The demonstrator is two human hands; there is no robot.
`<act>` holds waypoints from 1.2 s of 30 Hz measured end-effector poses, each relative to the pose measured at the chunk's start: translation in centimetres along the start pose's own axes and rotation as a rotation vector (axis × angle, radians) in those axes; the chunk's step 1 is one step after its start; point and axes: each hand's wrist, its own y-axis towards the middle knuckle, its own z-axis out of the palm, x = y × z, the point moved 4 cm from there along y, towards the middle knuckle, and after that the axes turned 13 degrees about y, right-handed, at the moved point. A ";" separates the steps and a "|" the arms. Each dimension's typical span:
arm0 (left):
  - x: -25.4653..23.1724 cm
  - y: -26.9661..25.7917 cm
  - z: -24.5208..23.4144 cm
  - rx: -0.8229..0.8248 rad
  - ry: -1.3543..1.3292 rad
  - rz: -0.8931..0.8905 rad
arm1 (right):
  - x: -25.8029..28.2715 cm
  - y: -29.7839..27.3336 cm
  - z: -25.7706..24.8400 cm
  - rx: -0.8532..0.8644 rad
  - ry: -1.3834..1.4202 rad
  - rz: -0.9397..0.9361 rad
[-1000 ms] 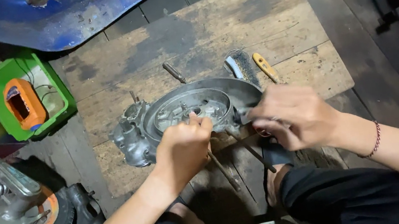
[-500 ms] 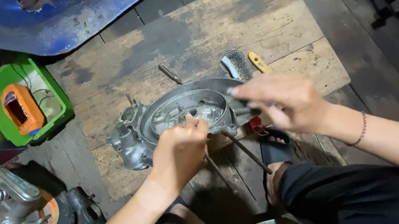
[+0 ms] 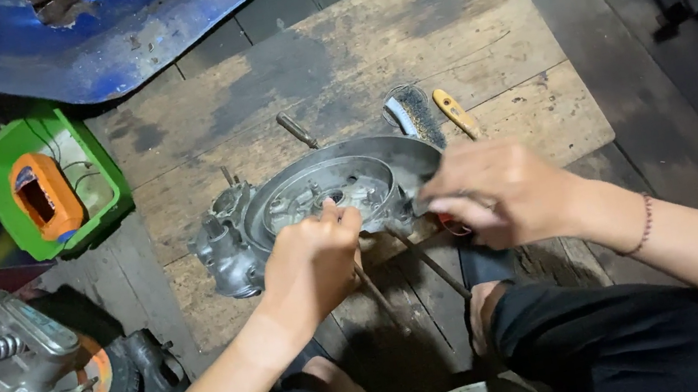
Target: The person cleans a metal mechanical part on a wooden surface using a wire brush and a small metal tool. They scrub the exterior and interior surfaces of the part, then use the metal tool to scrape and clean specific areas.
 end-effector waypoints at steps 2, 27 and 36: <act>-0.1 0.1 -0.2 -0.003 0.009 0.003 | 0.7 0.6 0.1 -0.038 0.005 -0.001; -0.2 -0.6 1.2 0.074 -0.057 0.003 | -1.0 0.2 -1.1 -0.117 -0.017 0.060; 0.3 0.2 -0.2 0.054 -0.056 0.000 | 1.7 1.1 0.3 0.214 -0.413 -0.250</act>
